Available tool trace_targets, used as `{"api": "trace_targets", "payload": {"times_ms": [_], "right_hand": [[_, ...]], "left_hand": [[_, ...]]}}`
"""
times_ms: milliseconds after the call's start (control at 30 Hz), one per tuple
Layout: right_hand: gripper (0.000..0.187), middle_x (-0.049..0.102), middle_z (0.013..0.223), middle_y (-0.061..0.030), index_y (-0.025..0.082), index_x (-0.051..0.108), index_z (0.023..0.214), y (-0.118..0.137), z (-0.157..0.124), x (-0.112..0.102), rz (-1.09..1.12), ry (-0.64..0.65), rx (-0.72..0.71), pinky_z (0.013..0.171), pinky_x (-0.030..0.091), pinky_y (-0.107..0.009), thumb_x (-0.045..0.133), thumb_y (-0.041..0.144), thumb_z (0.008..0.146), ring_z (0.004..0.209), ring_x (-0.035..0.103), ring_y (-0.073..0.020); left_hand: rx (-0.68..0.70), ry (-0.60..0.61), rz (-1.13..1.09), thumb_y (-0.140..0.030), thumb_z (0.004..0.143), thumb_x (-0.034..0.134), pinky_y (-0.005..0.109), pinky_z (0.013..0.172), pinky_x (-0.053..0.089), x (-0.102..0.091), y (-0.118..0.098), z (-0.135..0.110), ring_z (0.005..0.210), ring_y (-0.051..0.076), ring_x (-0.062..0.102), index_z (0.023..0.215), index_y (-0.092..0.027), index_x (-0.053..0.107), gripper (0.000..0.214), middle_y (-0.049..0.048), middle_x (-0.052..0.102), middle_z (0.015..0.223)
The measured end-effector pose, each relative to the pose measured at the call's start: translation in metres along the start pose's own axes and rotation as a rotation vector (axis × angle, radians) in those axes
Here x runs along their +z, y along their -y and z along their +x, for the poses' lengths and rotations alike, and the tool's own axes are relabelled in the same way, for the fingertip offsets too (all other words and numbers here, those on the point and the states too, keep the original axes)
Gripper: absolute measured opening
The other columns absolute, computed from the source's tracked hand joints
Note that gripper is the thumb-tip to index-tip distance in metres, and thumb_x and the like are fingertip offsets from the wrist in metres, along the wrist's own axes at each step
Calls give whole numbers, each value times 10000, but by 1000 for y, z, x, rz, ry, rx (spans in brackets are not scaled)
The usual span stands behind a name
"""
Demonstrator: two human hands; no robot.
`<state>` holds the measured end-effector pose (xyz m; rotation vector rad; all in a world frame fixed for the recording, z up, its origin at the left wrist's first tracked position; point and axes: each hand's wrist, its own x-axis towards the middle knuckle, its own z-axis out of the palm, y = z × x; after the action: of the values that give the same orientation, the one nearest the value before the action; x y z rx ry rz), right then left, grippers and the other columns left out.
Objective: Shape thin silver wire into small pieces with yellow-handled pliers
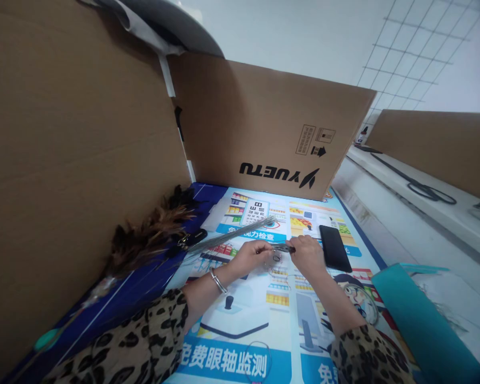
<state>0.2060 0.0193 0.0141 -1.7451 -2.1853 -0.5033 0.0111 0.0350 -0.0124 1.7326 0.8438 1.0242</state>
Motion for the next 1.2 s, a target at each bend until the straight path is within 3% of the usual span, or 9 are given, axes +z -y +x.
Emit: {"api": "trace_targets", "payload": {"times_ms": [800,1200], "right_hand": [[249,611,763,-35,223,628,801,11,-1,5,84,174,28,692,298,-241,399,305,855,799,499,-154],[235,604,799,-58,199,625,843,-4,4,-5,39,172,-4,746,288,-260,419,310,826,821,483,-170]], "left_hand": [[-34,98,-34,-277,748,554,190,520,355,2,2,-2,544,84,453,672,-114,583,183,-9,535,596],[-4,25,36,-268,757,534,195,551,371,-1,3,0,585,99,499,698,-124,594,167,1,572,635]]}}
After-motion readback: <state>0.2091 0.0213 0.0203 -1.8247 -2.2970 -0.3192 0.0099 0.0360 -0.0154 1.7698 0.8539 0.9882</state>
